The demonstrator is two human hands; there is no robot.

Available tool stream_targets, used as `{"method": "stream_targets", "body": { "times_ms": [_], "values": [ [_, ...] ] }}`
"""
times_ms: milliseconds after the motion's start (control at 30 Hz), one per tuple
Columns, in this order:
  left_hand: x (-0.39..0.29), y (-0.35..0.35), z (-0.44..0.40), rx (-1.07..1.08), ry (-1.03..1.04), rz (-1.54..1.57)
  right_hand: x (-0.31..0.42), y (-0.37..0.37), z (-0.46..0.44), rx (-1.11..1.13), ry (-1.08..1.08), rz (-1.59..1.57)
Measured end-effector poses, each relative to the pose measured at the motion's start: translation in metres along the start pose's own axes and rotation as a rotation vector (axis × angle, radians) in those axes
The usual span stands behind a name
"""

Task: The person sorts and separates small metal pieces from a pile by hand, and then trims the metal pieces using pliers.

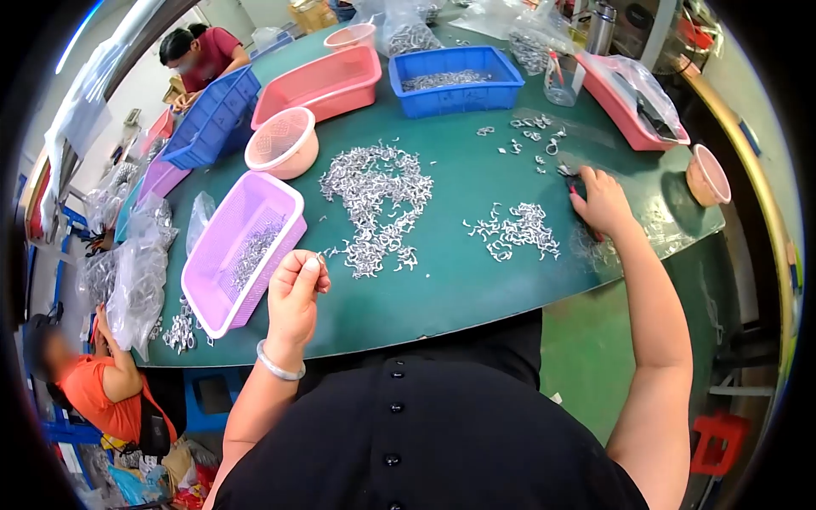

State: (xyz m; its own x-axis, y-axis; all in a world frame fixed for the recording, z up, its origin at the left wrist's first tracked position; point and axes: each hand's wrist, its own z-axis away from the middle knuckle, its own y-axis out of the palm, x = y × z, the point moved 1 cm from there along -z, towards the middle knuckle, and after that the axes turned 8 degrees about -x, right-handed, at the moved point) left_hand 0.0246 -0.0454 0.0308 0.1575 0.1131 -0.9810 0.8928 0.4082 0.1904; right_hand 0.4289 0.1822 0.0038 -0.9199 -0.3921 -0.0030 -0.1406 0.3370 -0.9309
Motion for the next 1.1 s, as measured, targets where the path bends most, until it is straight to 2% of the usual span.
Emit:
{"method": "stream_targets", "body": {
  "times_ms": [133, 167, 267, 300, 333, 367, 400, 433, 467, 500, 533, 600, 667, 933, 1033, 1100],
  "values": [
    [-0.005, -0.002, 0.001, -0.024, 0.038, 0.005, -0.002, -0.001, 0.001, -0.055, 0.042, -0.034],
    [-0.006, -0.002, 0.001, -0.031, 0.049, 0.000, -0.006, 0.003, -0.001, -0.166, 0.050, -0.125],
    [-0.008, 0.000, 0.001, -0.049, 0.084, -0.033, 0.053, -0.057, -0.002, 0.000, 0.320, -0.706],
    [-0.009, 0.001, 0.000, -0.050, 0.094, -0.046, 0.060, -0.051, -0.002, 0.046, 0.262, -1.058],
    [-0.010, 0.002, 0.000, -0.036, 0.101, -0.051, 0.086, -0.063, -0.001, 0.148, 0.204, -1.246],
    [-0.010, 0.002, -0.001, -0.024, 0.111, -0.054, 0.109, -0.070, 0.003, 0.241, 0.125, -1.291],
    [-0.011, 0.003, -0.001, -0.014, 0.122, -0.056, 0.138, -0.086, 0.008, 0.377, 0.141, -1.375],
    [-0.012, 0.004, -0.001, -0.016, 0.141, -0.067, 0.157, -0.084, 0.013, 0.410, 0.019, -1.422],
    [-0.014, 0.005, 0.000, -0.020, 0.160, -0.079, 0.179, -0.088, 0.016, 0.329, -0.197, -1.313],
    [-0.016, 0.005, 0.002, -0.026, 0.178, -0.093, 0.197, -0.087, 0.018, 0.281, -0.312, -1.150],
    [-0.018, 0.006, 0.003, -0.027, 0.207, -0.114, 0.215, -0.099, 0.017, 0.354, -0.320, -1.013],
    [-0.022, 0.005, 0.005, -0.031, 0.267, -0.158, 0.240, -0.101, 0.016, 0.259, -0.495, -0.966],
    [-0.026, 0.001, 0.007, -0.034, 0.315, -0.185, 0.256, -0.105, 0.012, 0.386, -0.487, -0.945],
    [-0.031, -0.005, 0.012, -0.058, 0.341, -0.145, 0.278, -0.099, 0.016, 0.115, -0.553, -0.848],
    [-0.029, -0.006, 0.012, -0.065, 0.392, -0.158, 0.282, -0.099, 0.019, -0.042, -0.593, -0.754],
    [-0.029, -0.007, 0.011, -0.097, 0.516, -0.206, 0.282, -0.099, 0.020, -0.149, -0.622, -0.718]
  ]
}}
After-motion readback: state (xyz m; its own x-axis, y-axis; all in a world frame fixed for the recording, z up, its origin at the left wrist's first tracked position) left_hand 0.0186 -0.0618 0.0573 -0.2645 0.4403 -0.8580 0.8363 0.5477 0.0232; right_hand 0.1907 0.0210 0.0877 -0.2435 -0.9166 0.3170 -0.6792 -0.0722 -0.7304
